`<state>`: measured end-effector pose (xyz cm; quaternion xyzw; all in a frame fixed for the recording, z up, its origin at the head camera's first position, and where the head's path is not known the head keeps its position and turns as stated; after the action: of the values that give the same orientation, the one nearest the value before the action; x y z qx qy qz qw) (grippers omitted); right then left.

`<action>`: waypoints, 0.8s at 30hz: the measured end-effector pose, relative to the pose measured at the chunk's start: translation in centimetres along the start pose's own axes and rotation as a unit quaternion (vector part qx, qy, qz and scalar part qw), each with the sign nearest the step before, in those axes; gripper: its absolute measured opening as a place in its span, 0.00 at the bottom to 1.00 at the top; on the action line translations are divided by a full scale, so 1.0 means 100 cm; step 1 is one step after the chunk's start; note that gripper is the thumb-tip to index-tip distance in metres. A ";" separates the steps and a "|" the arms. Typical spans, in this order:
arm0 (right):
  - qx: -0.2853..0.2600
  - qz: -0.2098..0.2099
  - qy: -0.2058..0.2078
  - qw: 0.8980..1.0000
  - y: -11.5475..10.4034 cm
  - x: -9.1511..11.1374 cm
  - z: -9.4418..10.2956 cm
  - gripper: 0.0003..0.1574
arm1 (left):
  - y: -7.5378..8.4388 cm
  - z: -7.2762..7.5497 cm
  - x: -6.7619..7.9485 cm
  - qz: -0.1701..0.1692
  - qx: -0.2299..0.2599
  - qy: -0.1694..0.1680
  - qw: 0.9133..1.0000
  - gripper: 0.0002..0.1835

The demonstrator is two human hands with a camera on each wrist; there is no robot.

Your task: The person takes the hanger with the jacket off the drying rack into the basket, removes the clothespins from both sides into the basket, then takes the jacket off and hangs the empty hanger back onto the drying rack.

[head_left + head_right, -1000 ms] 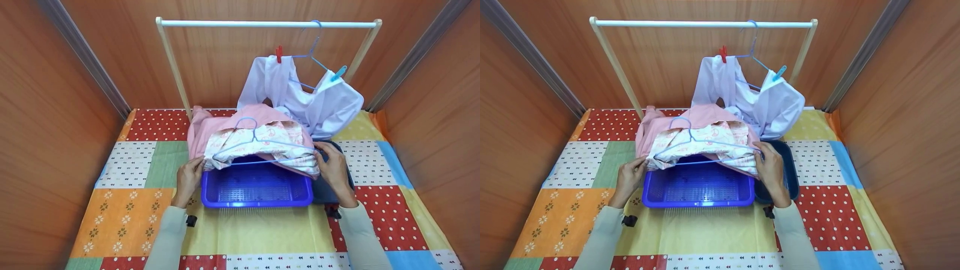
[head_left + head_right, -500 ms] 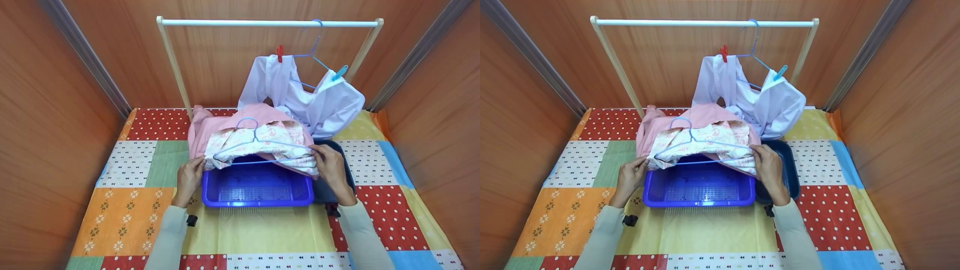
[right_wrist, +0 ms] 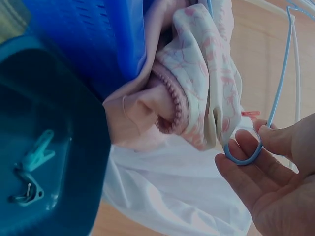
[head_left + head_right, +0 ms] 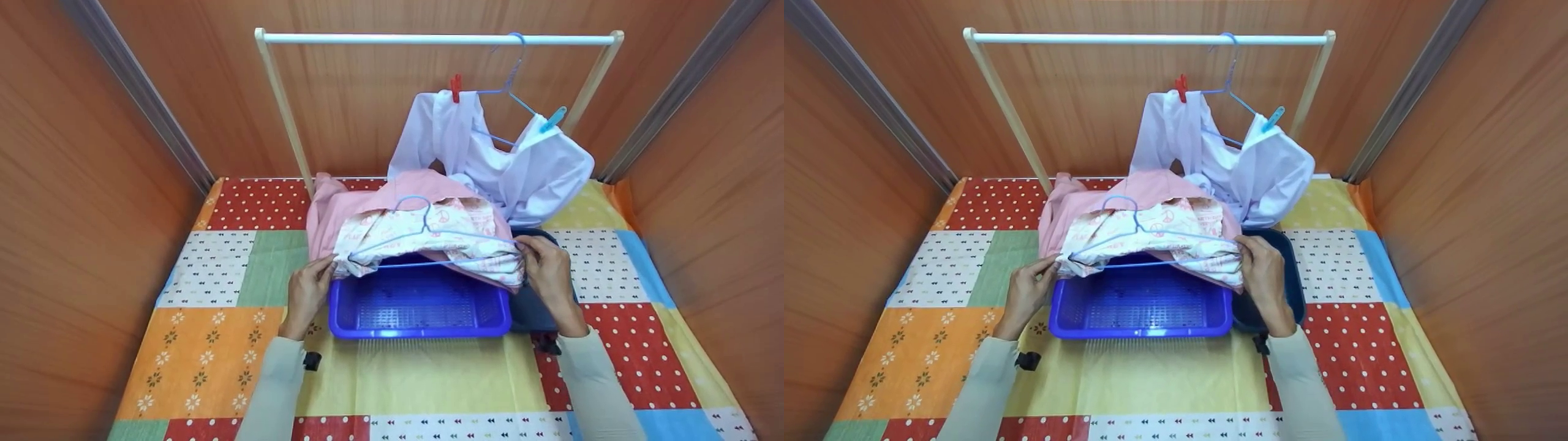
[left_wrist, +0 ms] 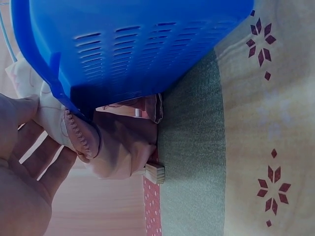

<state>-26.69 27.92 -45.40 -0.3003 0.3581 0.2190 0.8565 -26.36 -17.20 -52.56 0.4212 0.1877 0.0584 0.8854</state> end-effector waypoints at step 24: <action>0.031 -0.044 0.018 0.998 0.021 0.002 0.037 0.08 | -0.003 -0.002 -0.001 0.005 0.002 -0.006 1.000 0.11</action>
<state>-25.99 31.97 -44.24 -0.2928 0.3667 0.1640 0.8677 -26.53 -17.31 -52.87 0.4241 0.1801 0.0599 0.8855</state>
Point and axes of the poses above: each hand's wrist, its own x-axis away from the middle knuckle, its own z-axis out of the back of the hand, y = z × x, the point moved 8 cm from there along -x, towards the middle knuckle, and after that the axes turned 14 degrees about z, right-handed, at the moved point
